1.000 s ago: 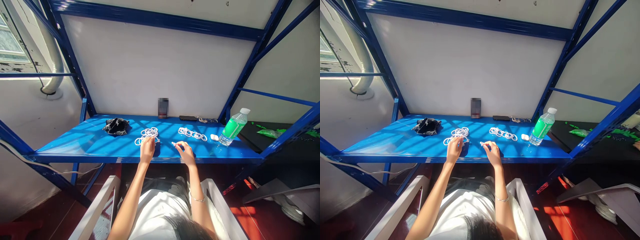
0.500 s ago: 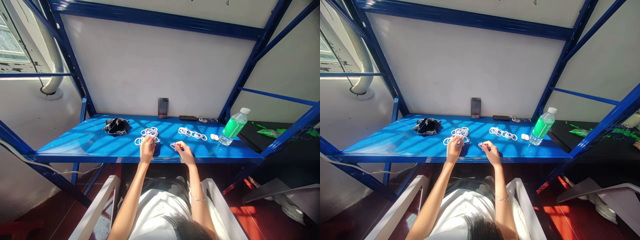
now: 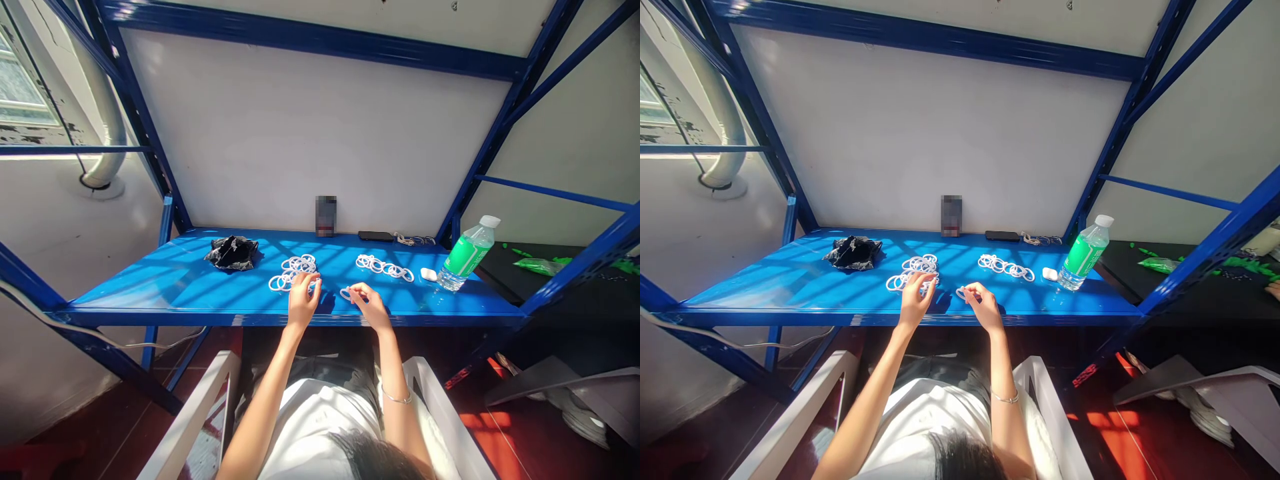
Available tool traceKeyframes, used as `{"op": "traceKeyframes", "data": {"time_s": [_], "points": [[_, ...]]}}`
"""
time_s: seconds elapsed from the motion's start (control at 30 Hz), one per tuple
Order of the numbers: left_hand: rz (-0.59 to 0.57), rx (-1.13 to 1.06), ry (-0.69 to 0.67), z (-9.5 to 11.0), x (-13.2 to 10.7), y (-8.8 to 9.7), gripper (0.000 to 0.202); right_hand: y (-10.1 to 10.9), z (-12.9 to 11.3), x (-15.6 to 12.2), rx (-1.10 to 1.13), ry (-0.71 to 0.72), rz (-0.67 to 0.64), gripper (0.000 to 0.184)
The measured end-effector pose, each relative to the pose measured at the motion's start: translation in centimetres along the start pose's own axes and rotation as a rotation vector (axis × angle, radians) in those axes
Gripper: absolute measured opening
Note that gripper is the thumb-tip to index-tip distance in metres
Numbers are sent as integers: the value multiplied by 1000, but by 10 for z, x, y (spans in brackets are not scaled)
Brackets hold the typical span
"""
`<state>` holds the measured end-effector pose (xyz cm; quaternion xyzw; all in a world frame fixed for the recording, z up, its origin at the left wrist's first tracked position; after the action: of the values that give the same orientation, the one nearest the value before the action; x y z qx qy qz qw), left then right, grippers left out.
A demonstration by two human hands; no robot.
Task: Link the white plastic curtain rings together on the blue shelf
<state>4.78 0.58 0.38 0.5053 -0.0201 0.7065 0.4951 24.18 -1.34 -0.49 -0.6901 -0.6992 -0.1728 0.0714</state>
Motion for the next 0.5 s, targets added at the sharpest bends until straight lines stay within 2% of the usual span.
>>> {"op": "traceKeyframes", "data": {"time_s": [0.13,0.23,0.5], "points": [[-208,-230,9,23,-6,-27,21,3,6,3,105,6,0,32],[-351,-318,23,33,-7,-42,24,5,8,4,135,18,0,32],[-599,-658,148,40,4,-42,42,6,2,4,185,2,-12,36]]}}
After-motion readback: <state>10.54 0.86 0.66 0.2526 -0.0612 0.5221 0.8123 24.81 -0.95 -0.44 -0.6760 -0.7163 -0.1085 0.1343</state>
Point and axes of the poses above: each hand's wrist, its own x-axis towards the middle knuckle, its own y-axis out of the back of the hand, z = x × y, the point moved 3 cm from there along x, towards the middle knuckle, and after that the axes turned 13 degrees about x, right-handed, at the moved point
